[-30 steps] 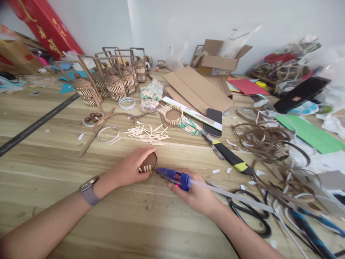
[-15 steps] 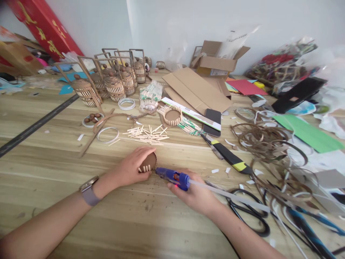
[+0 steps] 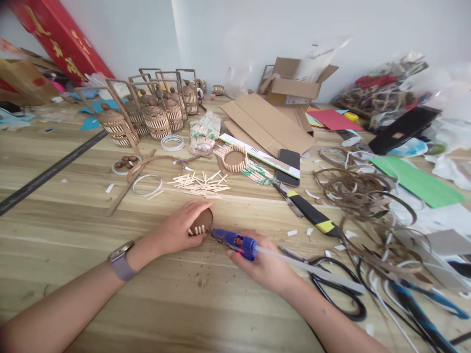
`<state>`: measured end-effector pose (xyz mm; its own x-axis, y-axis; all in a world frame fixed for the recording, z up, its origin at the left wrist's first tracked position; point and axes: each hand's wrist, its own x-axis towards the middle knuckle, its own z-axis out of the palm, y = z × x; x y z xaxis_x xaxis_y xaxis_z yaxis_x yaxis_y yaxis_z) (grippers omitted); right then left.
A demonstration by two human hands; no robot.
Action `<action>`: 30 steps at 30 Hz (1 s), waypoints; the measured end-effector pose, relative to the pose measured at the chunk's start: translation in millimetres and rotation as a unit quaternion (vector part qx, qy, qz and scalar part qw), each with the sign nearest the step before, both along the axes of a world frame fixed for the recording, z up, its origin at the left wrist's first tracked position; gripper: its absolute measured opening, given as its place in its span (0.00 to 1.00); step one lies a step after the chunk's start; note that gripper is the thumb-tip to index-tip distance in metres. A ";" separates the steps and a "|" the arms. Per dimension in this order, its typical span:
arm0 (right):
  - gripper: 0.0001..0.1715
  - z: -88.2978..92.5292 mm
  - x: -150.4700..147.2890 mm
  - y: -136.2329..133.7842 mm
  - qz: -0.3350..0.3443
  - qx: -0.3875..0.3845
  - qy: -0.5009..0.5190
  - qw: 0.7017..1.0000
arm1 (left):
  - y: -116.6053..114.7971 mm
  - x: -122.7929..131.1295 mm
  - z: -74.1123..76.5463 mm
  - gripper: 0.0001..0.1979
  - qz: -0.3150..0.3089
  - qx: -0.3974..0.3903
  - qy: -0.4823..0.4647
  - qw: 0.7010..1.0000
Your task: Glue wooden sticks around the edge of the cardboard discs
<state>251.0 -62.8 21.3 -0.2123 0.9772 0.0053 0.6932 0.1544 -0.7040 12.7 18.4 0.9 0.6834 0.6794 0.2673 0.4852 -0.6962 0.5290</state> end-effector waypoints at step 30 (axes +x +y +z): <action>0.13 55.9 0.5 78.8 0.078 0.042 -0.380 0.921 | 0.8 0.1 -0.2 0.37 0.011 -0.019 0.008 1.000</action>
<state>251.5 16.1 77.2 -0.3246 0.9370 -0.1288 0.9452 0.3265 -0.0068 12.8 19.2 0.7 0.6727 0.7030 0.2308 0.5080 -0.6656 0.5467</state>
